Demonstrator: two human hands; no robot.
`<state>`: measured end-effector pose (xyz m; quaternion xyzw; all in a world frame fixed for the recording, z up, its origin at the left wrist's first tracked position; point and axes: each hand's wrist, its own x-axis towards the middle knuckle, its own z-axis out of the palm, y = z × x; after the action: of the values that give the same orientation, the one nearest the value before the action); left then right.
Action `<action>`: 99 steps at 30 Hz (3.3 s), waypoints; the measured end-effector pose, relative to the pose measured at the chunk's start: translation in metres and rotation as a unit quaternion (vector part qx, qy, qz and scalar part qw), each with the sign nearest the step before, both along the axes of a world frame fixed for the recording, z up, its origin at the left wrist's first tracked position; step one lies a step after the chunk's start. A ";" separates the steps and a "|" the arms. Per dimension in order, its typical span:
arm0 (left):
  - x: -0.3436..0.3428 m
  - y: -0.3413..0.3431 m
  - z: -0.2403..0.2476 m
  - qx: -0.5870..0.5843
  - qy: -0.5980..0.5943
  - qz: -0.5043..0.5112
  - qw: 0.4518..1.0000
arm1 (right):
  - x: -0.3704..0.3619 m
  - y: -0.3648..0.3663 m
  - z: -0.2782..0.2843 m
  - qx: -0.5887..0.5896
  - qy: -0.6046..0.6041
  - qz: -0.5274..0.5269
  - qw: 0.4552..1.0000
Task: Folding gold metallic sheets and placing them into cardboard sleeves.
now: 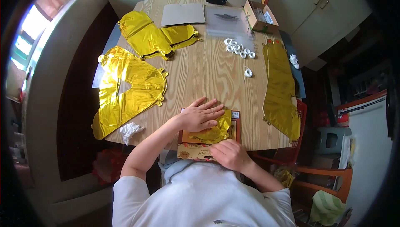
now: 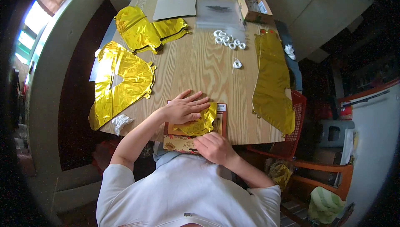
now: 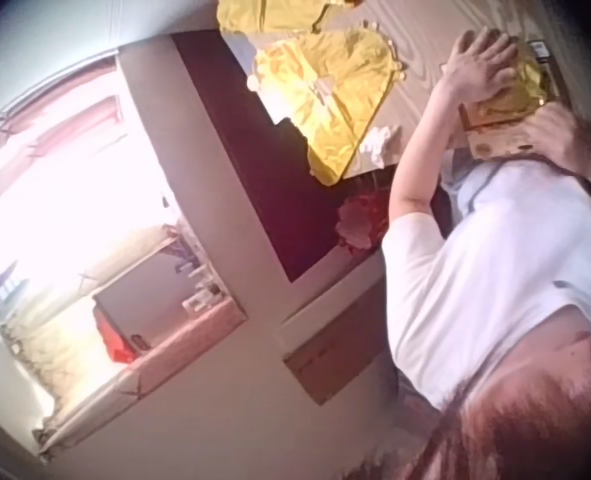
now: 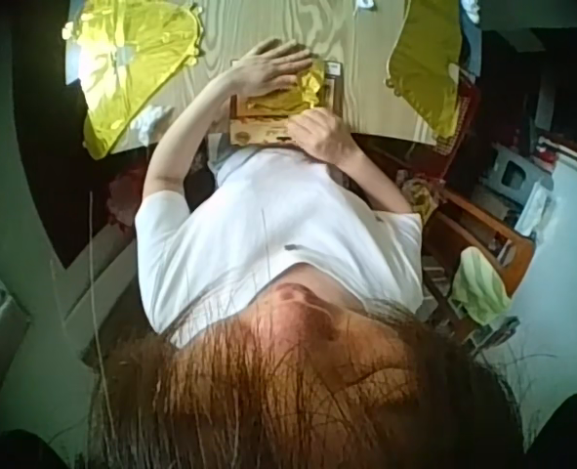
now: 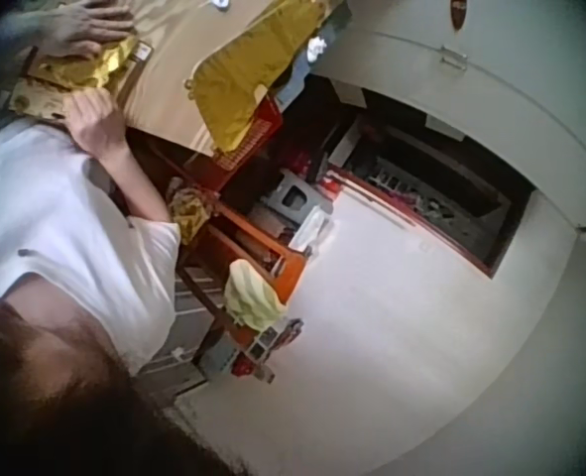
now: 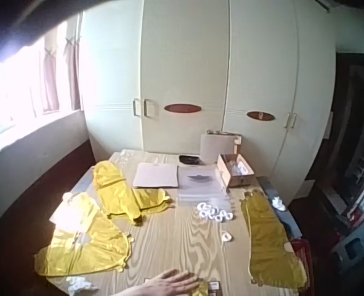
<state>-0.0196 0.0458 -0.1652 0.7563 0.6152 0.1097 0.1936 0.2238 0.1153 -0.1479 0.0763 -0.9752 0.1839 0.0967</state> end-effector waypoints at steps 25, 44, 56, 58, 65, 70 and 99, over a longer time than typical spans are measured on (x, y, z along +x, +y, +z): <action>-0.002 0.001 0.003 -0.024 -0.022 -0.010 0.999 | -0.037 -0.035 -0.006 0.045 -0.083 -0.136 0.986; -0.004 0.002 0.006 -0.044 -0.028 -0.015 0.999 | -0.035 -0.023 -0.011 0.087 -0.005 -0.142 0.986; -0.004 0.002 0.002 -0.034 -0.037 -0.010 0.999 | -0.050 -0.019 -0.011 0.021 -0.033 -0.150 0.988; -0.004 0.002 0.002 -0.028 -0.041 -0.008 0.999 | -0.051 -0.019 -0.011 0.004 -0.061 -0.151 0.987; -0.005 0.003 0.003 -0.030 -0.053 -0.010 0.998 | -0.054 -0.013 -0.027 -0.016 -0.038 -0.142 0.989; -0.006 0.003 0.006 -0.054 -0.042 -0.018 0.998 | -0.056 -0.015 -0.019 0.047 0.032 -0.166 0.984; -0.013 0.004 0.010 -0.062 -0.123 -0.016 0.990 | -0.060 -0.013 -0.020 0.018 -0.061 -0.198 0.978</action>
<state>-0.0323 0.0495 -0.1553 0.7334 0.5802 0.1604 0.3159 0.1635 0.1025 -0.1676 -0.1278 -0.9782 0.1480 0.0704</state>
